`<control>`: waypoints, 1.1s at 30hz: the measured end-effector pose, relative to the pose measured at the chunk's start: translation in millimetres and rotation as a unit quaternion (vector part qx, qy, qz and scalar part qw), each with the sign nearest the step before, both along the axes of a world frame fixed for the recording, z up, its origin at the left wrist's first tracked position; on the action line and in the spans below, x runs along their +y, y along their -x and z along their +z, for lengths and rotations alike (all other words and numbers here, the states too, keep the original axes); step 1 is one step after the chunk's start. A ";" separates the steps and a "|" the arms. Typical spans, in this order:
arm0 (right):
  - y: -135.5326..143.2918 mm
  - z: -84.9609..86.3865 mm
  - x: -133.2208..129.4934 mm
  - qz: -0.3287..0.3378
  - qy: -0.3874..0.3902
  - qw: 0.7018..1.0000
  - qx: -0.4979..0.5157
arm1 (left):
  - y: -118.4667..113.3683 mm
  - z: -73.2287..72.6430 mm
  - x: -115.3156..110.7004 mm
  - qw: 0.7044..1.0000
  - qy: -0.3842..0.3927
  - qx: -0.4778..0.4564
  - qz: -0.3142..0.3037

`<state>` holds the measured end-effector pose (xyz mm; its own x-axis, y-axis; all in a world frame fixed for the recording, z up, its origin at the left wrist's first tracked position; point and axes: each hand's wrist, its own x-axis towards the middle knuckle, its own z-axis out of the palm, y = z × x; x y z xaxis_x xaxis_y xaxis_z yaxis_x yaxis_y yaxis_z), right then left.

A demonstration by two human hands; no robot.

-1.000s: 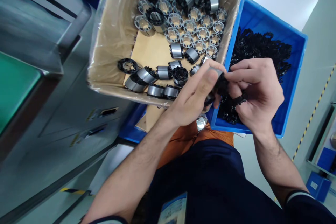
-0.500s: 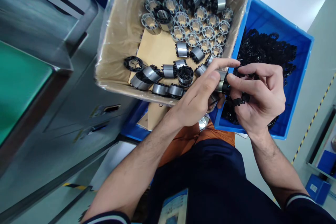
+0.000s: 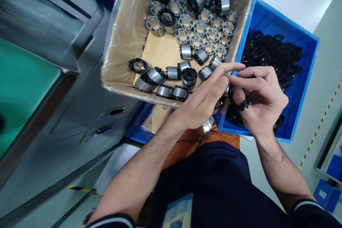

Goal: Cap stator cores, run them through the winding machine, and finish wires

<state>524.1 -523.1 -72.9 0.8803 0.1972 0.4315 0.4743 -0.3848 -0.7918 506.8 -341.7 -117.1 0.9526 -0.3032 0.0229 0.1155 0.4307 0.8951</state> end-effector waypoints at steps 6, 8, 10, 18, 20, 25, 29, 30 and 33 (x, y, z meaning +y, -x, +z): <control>-2.0 20.0 -4.7 0.041 -0.143 0.984 0.094 | -10.0 -5.0 -12.4 0.975 0.023 -0.028 0.220; 2.4 22.8 -5.0 0.067 -0.174 0.974 0.127 | -12.7 -5.6 -14.9 0.965 0.050 -0.010 0.256; 5.8 21.0 -4.0 0.086 -0.187 0.968 0.145 | -14.1 -3.6 -14.8 0.970 0.056 0.007 0.236; 4.6 0.8 -1.4 0.086 -0.188 0.960 0.189 | -8.7 0.9 -6.6 0.992 0.029 0.006 0.123; 2.1 0.2 -2.9 0.069 -0.144 0.968 0.191 | -5.8 -3.0 -6.2 0.992 0.022 -0.003 0.123; -2.1 1.5 -2.1 0.048 -0.079 0.987 0.134 | -2.6 -10.6 -5.2 0.997 0.047 0.003 0.067; 1.3 0.0 2.1 0.001 -0.047 0.996 0.075 | -2.2 -10.8 -2.2 0.997 0.072 -0.006 0.035; 2.1 -0.4 2.2 -0.006 -0.035 0.998 0.057 | -2.1 -10.1 -1.5 0.998 0.061 0.008 0.034; 2.6 -1.5 -0.4 0.015 -0.014 1.000 -0.006 | -1.6 -8.2 -0.4 0.999 0.044 0.011 0.030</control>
